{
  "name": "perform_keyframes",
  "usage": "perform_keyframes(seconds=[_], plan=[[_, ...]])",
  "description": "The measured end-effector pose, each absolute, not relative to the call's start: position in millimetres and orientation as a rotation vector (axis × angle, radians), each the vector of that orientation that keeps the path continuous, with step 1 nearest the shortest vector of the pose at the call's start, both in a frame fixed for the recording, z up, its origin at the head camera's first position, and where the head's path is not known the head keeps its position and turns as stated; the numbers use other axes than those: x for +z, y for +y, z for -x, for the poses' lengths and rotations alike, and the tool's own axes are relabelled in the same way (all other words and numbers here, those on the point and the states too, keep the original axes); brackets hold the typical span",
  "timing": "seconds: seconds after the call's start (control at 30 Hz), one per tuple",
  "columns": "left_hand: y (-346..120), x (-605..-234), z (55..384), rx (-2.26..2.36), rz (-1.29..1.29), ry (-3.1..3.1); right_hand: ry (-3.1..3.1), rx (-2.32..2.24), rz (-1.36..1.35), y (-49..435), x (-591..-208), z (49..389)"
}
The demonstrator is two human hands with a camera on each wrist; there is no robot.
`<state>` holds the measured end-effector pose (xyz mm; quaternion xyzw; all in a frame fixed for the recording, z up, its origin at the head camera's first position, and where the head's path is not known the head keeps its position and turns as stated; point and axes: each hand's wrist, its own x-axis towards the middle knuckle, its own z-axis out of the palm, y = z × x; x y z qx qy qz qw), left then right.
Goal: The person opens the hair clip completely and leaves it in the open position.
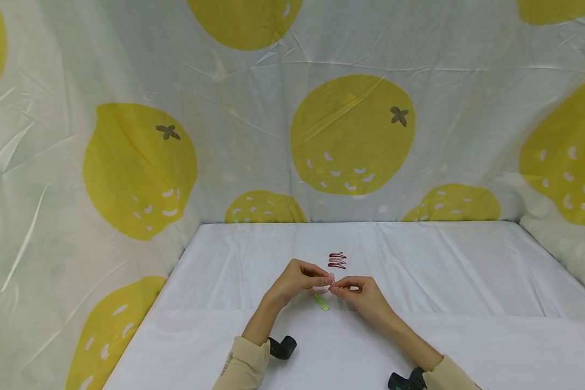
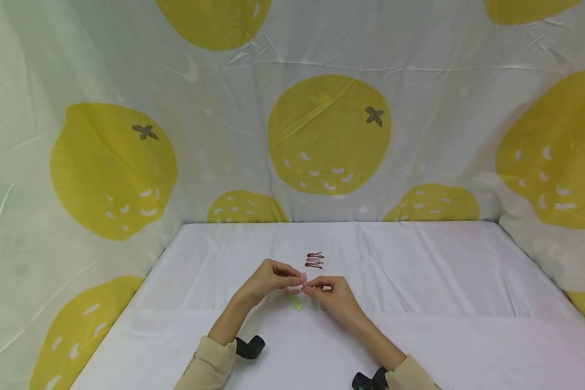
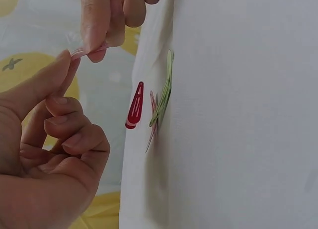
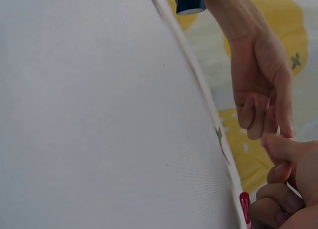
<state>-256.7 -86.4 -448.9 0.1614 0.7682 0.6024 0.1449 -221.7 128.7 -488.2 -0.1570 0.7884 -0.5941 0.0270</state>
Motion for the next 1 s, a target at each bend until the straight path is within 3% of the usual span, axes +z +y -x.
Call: perform_keyframes(seconds=[0.17, 0.4, 0.63, 1.0], plan=[[-87, -449, 257, 1.751, -0.464, 2.254, 2.475, -1.775, 0.493, 129, -486, 221], [-90, -451, 258, 1.75, -0.439, 2.334, 2.552, -1.886, 0.264, 131, -487, 224], [-89, -451, 257, 1.71, -0.451, 2.373, 2.575, -1.906, 0.321, 133, -484, 224], [-76, -455, 256, 1.744, -0.555, 2.542, 2.569, -2.097, 0.192, 128, -483, 220]])
